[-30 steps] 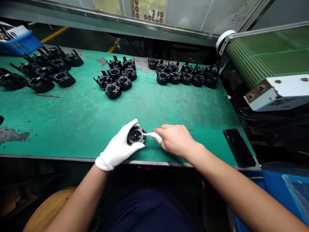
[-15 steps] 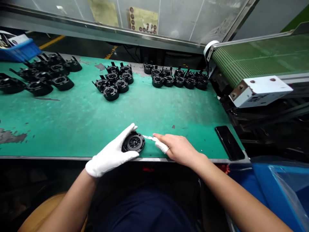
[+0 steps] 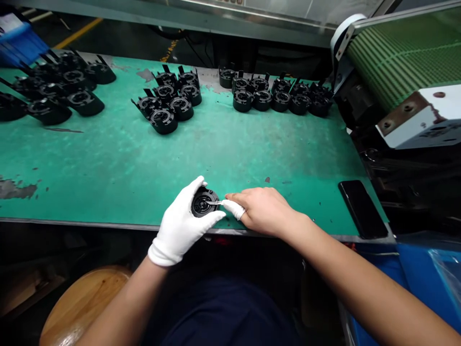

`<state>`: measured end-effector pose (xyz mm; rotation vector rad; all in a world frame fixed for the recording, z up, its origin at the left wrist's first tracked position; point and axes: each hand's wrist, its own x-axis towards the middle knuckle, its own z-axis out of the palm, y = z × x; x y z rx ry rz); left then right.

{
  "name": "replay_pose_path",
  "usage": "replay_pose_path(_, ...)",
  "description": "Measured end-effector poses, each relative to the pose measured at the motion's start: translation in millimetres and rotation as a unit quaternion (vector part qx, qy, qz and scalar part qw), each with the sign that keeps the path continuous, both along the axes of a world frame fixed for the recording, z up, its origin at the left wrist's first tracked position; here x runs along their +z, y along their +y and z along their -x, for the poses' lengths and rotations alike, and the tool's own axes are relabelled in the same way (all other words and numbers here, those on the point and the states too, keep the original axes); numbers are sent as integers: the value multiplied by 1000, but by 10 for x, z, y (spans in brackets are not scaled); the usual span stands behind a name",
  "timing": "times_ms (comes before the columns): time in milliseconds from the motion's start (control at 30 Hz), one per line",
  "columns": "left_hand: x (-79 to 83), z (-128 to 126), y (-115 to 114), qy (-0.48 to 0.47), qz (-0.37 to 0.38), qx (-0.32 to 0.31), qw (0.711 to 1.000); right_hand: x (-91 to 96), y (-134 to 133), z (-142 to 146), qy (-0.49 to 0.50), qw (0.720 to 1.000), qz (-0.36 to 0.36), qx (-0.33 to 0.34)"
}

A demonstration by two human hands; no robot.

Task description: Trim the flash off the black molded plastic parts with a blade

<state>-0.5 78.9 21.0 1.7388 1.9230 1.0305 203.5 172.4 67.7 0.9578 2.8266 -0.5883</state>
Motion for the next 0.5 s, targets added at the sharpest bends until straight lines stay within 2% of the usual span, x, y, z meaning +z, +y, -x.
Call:
replay_pose_path(100,-4,-3,2,2,-2,2,1000,34,-59,19,-26,999,-22,-24)
replay_pose_path(333,-63,15,19,15,-16,1,1000,121,-90,83,-71,997,-20,-38)
replay_pose_path(500,-98,21,20,27,-28,6,999,154,-223,105,-88,993,-43,-66)
